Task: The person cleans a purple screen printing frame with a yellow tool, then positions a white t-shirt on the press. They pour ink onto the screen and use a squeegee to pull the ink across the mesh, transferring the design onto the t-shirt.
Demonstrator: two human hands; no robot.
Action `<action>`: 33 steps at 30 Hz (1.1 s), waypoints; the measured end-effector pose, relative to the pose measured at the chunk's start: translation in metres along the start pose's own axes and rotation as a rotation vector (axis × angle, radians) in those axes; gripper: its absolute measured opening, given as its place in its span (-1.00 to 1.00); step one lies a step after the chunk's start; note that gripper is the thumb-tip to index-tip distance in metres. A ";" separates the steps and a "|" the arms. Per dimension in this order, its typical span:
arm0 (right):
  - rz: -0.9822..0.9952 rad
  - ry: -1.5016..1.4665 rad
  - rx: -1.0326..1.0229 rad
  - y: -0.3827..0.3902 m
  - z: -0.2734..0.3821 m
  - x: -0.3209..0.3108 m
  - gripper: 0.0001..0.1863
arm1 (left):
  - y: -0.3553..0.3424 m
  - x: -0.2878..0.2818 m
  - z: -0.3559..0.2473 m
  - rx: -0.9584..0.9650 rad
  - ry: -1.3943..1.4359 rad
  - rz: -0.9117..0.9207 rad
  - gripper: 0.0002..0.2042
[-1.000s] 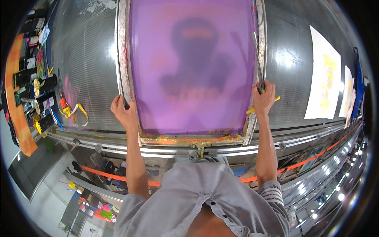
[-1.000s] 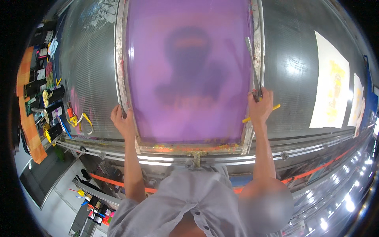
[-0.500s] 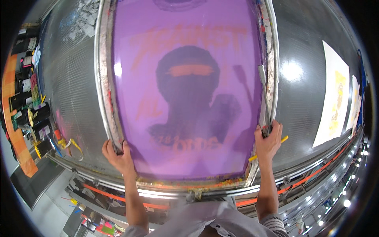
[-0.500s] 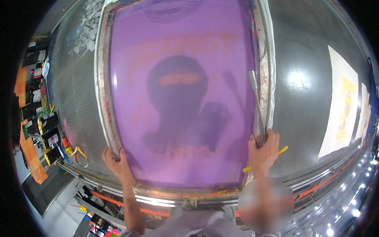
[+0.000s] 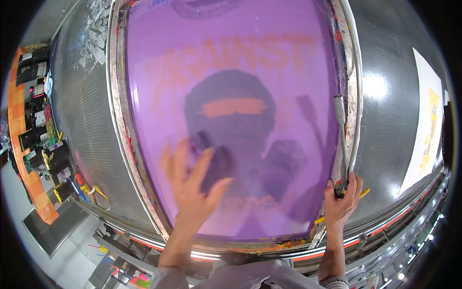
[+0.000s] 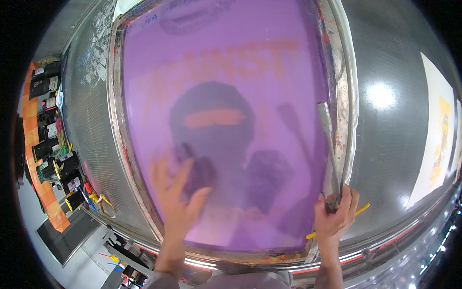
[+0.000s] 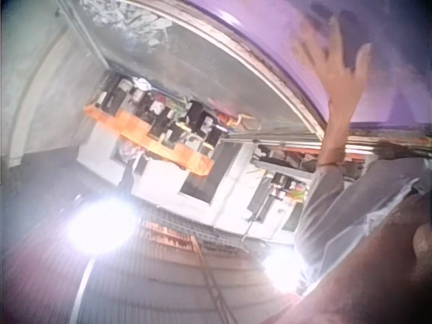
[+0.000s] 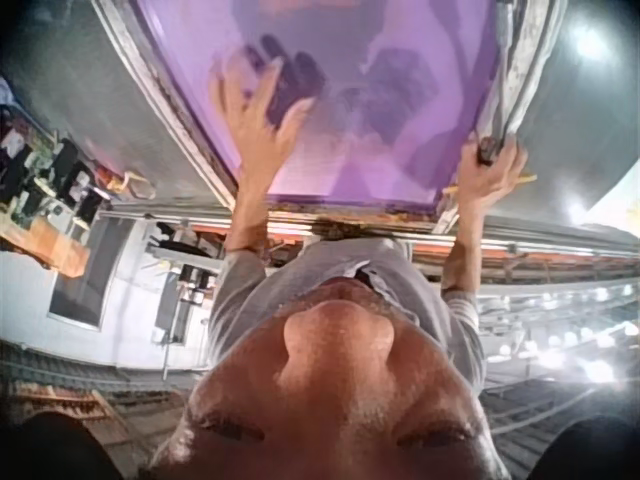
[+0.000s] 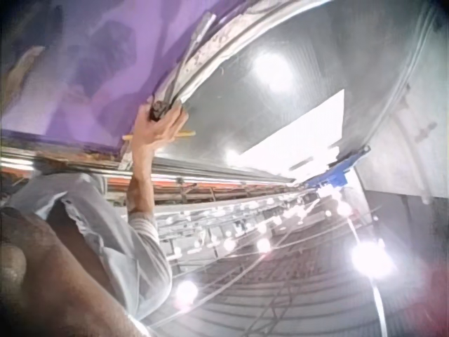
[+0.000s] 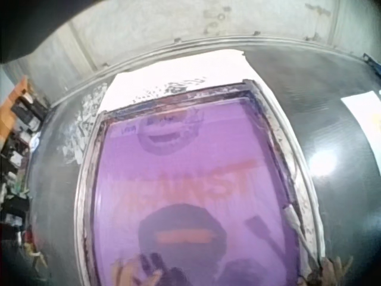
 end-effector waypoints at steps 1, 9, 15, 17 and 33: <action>0.002 -0.009 0.010 0.000 -0.001 -0.001 -0.36 | -0.026 0.005 -0.020 0.097 -0.016 0.065 -0.30; 0.031 -0.007 0.051 0.006 -0.006 -0.002 -0.35 | -0.104 0.029 -0.065 0.191 -0.214 0.265 -0.01; 0.065 0.014 0.092 0.005 -0.008 0.001 -0.37 | -0.104 0.039 -0.056 0.210 -0.188 0.308 0.00; 0.057 0.036 0.087 0.007 -0.009 0.001 -0.38 | -0.104 0.039 -0.055 0.208 -0.171 0.315 0.00; 0.114 0.031 0.131 0.006 -0.013 0.001 -0.36 | -0.104 0.045 -0.054 0.190 -0.197 0.292 0.00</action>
Point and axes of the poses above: each hand's wrist, its own y-axis away from the middle knuckle, its own x-axis out of the palm, z = x × y, the point moved 7 cm from there along -y, towards the middle knuckle, and after that the axes turned 10 degrees about z, right-handed, at the moved point
